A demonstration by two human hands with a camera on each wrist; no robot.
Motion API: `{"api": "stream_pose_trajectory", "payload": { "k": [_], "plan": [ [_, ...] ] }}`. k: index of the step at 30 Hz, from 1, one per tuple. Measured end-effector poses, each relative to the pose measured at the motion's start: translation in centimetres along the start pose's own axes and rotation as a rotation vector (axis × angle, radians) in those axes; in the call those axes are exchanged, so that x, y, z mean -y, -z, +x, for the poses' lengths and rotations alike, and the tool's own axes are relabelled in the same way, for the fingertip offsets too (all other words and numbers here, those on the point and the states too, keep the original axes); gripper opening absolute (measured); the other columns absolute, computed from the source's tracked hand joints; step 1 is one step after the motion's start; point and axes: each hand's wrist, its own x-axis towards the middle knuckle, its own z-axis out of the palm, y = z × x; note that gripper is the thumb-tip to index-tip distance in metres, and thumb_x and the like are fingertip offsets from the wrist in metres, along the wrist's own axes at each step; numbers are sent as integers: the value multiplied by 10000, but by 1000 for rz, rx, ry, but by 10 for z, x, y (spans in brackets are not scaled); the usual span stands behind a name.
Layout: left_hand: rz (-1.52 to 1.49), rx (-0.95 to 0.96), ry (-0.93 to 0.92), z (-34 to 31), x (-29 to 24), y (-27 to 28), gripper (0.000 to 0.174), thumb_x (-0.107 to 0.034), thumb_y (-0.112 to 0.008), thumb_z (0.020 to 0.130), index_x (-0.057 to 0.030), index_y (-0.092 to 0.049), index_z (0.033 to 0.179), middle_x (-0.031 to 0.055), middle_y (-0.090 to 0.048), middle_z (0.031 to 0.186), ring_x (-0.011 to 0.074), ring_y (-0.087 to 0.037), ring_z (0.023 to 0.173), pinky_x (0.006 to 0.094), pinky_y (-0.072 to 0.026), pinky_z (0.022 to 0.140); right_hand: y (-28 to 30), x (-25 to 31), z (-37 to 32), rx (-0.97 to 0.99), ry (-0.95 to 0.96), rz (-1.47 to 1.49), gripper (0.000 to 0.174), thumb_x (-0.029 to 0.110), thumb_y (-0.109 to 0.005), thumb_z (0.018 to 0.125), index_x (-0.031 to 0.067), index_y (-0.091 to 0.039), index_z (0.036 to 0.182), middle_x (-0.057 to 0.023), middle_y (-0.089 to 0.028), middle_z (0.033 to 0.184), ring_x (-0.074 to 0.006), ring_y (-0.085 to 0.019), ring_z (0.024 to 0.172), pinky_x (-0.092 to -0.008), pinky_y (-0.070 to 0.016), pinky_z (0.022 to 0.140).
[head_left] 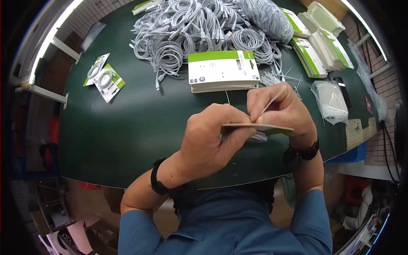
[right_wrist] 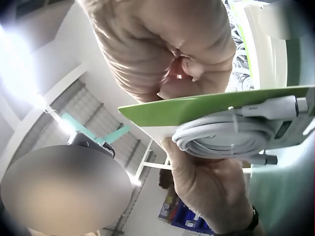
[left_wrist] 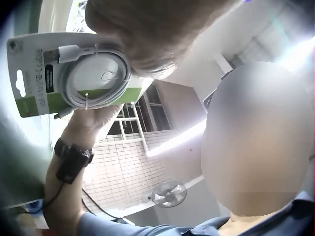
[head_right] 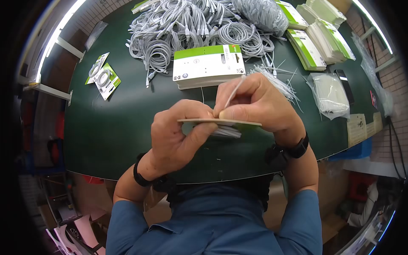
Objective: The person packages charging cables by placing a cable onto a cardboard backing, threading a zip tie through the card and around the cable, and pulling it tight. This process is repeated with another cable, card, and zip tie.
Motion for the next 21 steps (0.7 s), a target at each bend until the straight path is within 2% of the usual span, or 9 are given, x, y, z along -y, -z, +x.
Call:
{"api": "stream_pose_trajectory", "payload": {
  "k": [2,3,4,8,11,12,15,17,21],
  "plan": [
    [-318,-55,367,-7,-4,-7,107,-122,-756,1057,-28,-711,1082,33,-747,900,91,-676,820,296,-550,762,3,-17,-1,-78,-43,178,127,68,-835,953,-25,-791,1027,-73,-767,996,-123,-718,918,-269,-571,810],
    [-342,-65,364,-6,-1,-9,121,-127,-737,1073,-18,-698,1110,33,-747,919,74,-661,836,279,-548,765,3,-22,0,-114,-63,265,147,82,-830,966,-28,-782,1051,-69,-767,1012,-119,-722,940,-269,-584,831],
    [-367,-76,361,-4,3,-9,138,-133,-717,1088,-8,-686,1138,34,-748,938,57,-647,853,262,-546,768,4,-26,3,-75,-45,291,211,131,-805,1010,-24,-751,1143,-54,-766,1041,-109,-731,961,-271,-609,867],
    [-453,-115,434,-1,15,-9,163,-116,-652,1116,32,-654,1185,49,-753,1000,59,-660,891,261,-566,781,-5,-28,6,-361,-117,245,236,152,-753,1062,-20,-725,1221,-40,-752,1029,-87,-710,876,-240,-590,800],
    [-496,-160,485,1,23,-7,176,-117,-634,1116,43,-648,1188,64,-758,1017,64,-669,911,269,-575,797,8,-20,0,-524,29,73,221,133,-733,1071,-14,-726,1235,-30,-732,1032,-67,-662,823,-235,-555,742],
    [-497,-176,493,2,26,-6,182,-118,-630,1115,47,-647,1190,70,-760,1024,67,-671,917,273,-577,803,5,-24,2,-617,165,-21,165,96,-724,1061,4,-748,1196,-25,-719,1041,-65,-606,754,-233,-511,672],
    [-495,-242,492,5,37,-4,196,-123,-622,1112,52,-646,1197,92,-769,1053,83,-679,932,284,-579,826,-1,-19,1,-465,515,-718,134,59,-783,984,55,-777,1118,-18,-704,992,-119,-604,745,-265,-504,642],
    [-466,-254,478,7,42,-1,205,-124,-611,1111,58,-646,1199,104,-772,1067,94,-683,945,293,-581,839,-13,-11,3,-322,563,-1067,198,38,-818,877,89,-786,1066,-18,-682,964,-161,-608,763,-298,-521,644],
    [-371,-247,472,7,45,2,221,-129,-600,1110,64,-645,1207,121,-773,1083,106,-688,958,301,-582,850,-35,-20,13,-243,609,-1421,328,41,-827,702,135,-797,1014,-19,-642,929,-220,-601,790,-354,-539,642]
  ]
}}
